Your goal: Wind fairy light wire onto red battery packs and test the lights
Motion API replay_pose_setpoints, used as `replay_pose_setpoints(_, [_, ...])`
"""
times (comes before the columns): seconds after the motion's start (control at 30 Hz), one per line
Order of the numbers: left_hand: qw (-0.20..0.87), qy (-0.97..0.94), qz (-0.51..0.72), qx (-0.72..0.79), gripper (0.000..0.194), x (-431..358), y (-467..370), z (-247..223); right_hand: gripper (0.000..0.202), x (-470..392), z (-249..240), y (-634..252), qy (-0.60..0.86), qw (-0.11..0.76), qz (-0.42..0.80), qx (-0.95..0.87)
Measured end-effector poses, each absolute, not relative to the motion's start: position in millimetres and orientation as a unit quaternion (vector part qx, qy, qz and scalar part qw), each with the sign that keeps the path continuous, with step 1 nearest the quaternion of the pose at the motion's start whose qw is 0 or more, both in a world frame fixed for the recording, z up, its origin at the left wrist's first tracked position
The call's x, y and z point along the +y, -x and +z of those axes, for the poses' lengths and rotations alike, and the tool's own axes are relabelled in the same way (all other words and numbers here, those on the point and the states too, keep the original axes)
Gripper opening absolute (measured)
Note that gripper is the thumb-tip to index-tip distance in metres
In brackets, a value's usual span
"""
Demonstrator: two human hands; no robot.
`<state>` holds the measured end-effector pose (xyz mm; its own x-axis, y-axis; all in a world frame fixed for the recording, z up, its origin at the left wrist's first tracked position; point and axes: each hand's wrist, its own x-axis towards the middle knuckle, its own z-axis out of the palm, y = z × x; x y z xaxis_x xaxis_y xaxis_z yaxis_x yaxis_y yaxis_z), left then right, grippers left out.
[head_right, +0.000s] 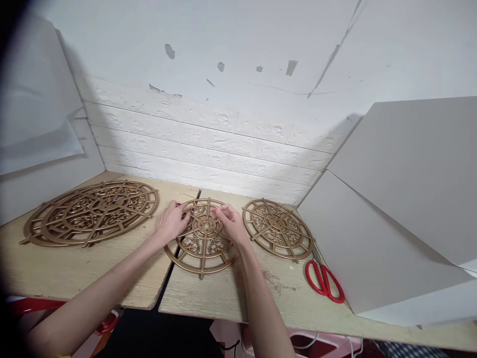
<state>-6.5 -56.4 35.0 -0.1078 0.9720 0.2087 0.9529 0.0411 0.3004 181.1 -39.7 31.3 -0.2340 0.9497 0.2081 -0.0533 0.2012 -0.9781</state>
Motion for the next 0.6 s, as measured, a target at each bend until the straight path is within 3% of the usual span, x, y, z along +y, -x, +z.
replay_pose_setpoints(0.17, [0.040, -0.665, 0.186, 0.722, 0.043, -55, 6, 36, 0.033, -43, 25, -178, 0.351, 0.378, 0.524, -0.677])
replay_pose_setpoints(0.47, [0.070, -0.662, 0.237, 0.707, 0.043, -51, 9, 33, 0.030, -42, 23, -176, 0.336, 0.378, 0.510, -0.696])
replay_pose_setpoints(0.53, [0.128, -0.642, 0.300, 0.694, 0.042, -46, 10, 30, 0.035, -41, 21, -176, 0.332, 0.367, 0.518, -0.698])
replay_pose_setpoints(0.6, [0.260, -0.586, 0.400, 0.655, 0.041, -41, 12, 29, 0.035, -40, 20, -176, 0.339, 0.348, 0.523, -0.700])
